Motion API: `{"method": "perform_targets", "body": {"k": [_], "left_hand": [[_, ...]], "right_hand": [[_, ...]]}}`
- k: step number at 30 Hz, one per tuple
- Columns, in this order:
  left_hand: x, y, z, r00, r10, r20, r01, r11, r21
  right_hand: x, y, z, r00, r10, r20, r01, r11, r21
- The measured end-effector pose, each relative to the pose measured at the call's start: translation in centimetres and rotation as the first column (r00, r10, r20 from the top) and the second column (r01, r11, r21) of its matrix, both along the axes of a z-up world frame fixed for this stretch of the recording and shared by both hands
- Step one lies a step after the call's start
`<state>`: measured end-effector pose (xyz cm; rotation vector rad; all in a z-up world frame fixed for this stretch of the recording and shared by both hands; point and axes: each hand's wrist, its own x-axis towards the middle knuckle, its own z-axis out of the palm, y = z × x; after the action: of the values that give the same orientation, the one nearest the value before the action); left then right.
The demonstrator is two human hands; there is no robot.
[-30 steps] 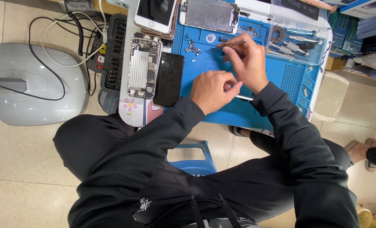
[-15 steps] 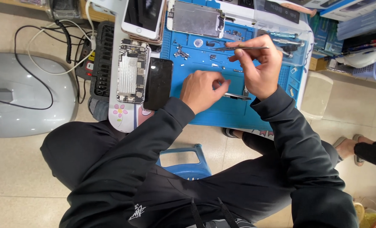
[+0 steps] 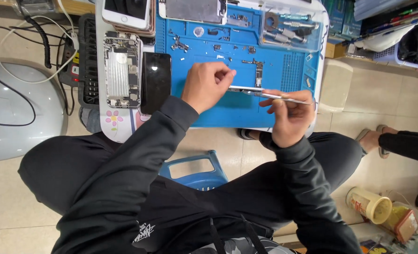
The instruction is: Cleaning and inspecting the internal components of a disassembled smartphone using tweezers and a probe tool on a repair mat.
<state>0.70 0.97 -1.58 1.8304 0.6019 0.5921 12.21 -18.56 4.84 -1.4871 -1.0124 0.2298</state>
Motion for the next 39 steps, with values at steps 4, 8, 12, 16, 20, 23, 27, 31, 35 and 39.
{"method": "perform_targets", "body": {"k": [4, 8, 12, 16, 20, 23, 27, 31, 35, 39], "left_hand": [[-0.2, 0.4, 0.2, 1.0, -0.015, 0.018, 0.015, 1.0, -0.006], [0.0, 0.8, 0.6, 0.999, -0.042, 0.027, 0.043, 0.999, -0.027], [0.0, 1.0, 0.8, 0.999, -0.053, 0.003, 0.053, 0.998, -0.032], [0.2, 1.1, 1.1, 0.998, -0.055, -0.016, 0.054, 0.997, -0.051], [0.0, 1.1, 1.6, 0.998, -0.056, -0.015, 0.055, 0.996, -0.069], [0.0, 1.1, 1.6, 0.998, -0.058, -0.001, 0.057, 0.995, -0.077], [-0.1, 1.1, 1.8, 0.998, -0.057, 0.007, 0.057, 0.995, -0.077], [-0.1, 1.1, 1.7, 0.998, -0.06, 0.01, 0.061, 0.995, -0.077], [-0.1, 1.0, 1.8, 0.998, -0.05, 0.038, 0.053, 0.996, -0.076], [0.0, 1.0, 1.7, 0.998, -0.047, 0.049, 0.05, 0.997, -0.06]], "right_hand": [[-3.0, -1.1, -2.8, 0.996, -0.044, -0.078, 0.039, 0.997, -0.061], [-4.0, -0.4, -4.6, 0.999, -0.051, 0.0, 0.051, 0.987, -0.152], [-4.1, 0.6, -5.9, 0.997, -0.042, 0.058, 0.051, 0.986, -0.16], [-4.0, 1.1, -6.5, 0.994, -0.064, 0.091, 0.079, 0.982, -0.172], [-3.8, 1.4, -6.7, 0.988, -0.099, 0.117, 0.119, 0.976, -0.181], [-3.6, 1.6, -7.4, 0.985, -0.126, 0.117, 0.145, 0.974, -0.176], [-3.6, 1.5, -8.2, 0.982, -0.143, 0.123, 0.164, 0.968, -0.191], [-3.7, 1.8, -7.5, 0.983, -0.139, 0.12, 0.162, 0.963, -0.213], [-3.7, 1.6, -7.8, 0.984, -0.14, 0.11, 0.162, 0.961, -0.224], [-3.4, 1.3, -8.4, 0.983, -0.137, 0.119, 0.162, 0.959, -0.234]]}}
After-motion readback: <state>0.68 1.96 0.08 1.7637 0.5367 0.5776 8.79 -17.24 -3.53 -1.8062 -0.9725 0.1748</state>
